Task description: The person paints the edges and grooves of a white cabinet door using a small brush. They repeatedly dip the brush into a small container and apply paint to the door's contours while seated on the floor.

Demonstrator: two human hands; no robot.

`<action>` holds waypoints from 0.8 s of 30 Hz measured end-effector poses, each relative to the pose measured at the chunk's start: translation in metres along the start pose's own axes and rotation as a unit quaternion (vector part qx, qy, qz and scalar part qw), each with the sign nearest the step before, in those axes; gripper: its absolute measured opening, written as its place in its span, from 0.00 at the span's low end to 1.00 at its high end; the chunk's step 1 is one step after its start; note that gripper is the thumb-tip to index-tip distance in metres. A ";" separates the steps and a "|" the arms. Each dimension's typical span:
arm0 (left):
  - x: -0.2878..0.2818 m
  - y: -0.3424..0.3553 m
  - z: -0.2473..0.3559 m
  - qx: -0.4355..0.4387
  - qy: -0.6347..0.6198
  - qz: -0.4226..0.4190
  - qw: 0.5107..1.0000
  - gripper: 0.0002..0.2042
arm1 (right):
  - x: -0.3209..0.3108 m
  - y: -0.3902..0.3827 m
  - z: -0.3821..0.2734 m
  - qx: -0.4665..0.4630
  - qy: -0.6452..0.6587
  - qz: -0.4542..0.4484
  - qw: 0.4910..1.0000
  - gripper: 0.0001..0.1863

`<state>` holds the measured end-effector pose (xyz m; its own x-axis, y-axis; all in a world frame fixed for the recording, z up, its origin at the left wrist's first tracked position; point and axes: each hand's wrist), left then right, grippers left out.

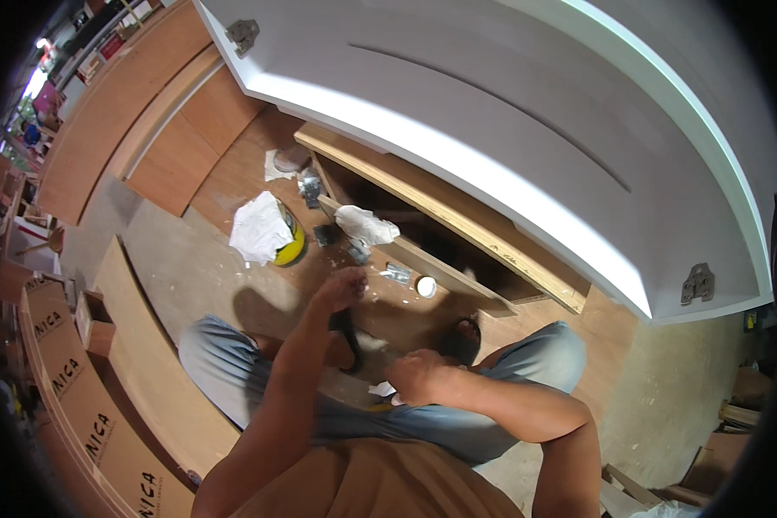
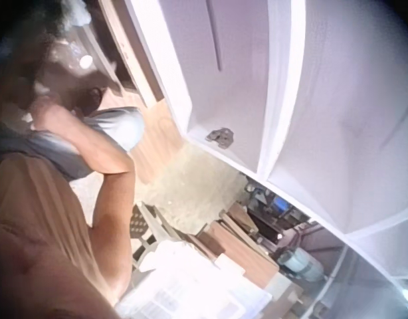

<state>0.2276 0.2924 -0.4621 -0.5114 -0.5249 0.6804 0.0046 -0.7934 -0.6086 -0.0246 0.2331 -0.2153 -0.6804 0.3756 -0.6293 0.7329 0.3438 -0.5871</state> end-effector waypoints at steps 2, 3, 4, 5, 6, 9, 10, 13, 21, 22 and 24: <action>0.010 -0.044 0.043 0.081 0.011 0.001 0.997 0.02 | 0.001 0.006 0.001 -0.034 -0.025 0.045 0.998 0.14; 0.019 -0.067 0.065 0.119 0.020 0.001 0.993 0.02 | 0.002 0.007 0.001 -0.050 -0.036 0.069 0.996 0.13; 0.030 -0.091 0.087 0.165 0.081 0.023 0.983 0.02 | 0.002 0.009 -0.001 -0.045 -0.037 0.074 0.996 0.12; 0.039 -0.113 0.105 0.205 0.080 -0.034 0.975 0.02 | 0.000 0.010 -0.003 -0.041 -0.041 0.078 0.995 0.12; 0.049 -0.131 0.121 0.241 0.078 -0.093 0.963 0.03 | -0.002 0.010 -0.004 -0.036 -0.044 0.082 0.995 0.12; 0.106 -0.179 0.167 0.395 0.127 -0.111 0.903 0.04 | 0.004 0.010 0.001 -0.067 -0.036 0.108 0.991 0.12; 0.128 -0.191 0.184 0.431 0.148 -0.111 0.883 0.04 | 0.007 0.011 0.003 -0.072 -0.035 0.114 0.990 0.12; 0.204 -0.211 0.228 0.515 0.249 -0.029 0.820 0.05 | 0.010 0.003 0.007 -0.076 -0.031 0.146 0.986 0.11; 0.305 -0.139 0.311 0.548 0.536 0.264 0.585 0.08 | 0.000 -0.017 0.012 0.006 0.013 0.077 0.997 0.11; 0.308 -0.129 0.314 0.557 0.543 0.279 0.563 0.08 | 0.002 -0.017 0.012 0.023 0.011 0.070 0.997 0.11; 0.308 -0.117 0.323 0.563 0.562 0.302 0.525 0.08 | 0.004 -0.021 0.014 0.032 0.010 0.064 0.997 0.12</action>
<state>0.3470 0.1237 -0.0493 -0.3061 -0.7737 -0.5547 0.6386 -0.5990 0.4831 -0.0432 0.2155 -0.2122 -0.5805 0.4297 -0.6916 0.8116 0.2368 -0.5341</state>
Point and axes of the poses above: each hand's wrist, its own y-axis towards the middle knuckle, its own x-axis out of the palm, z = x × y, and after that the axes turned 6 degrees about -x, right-handed
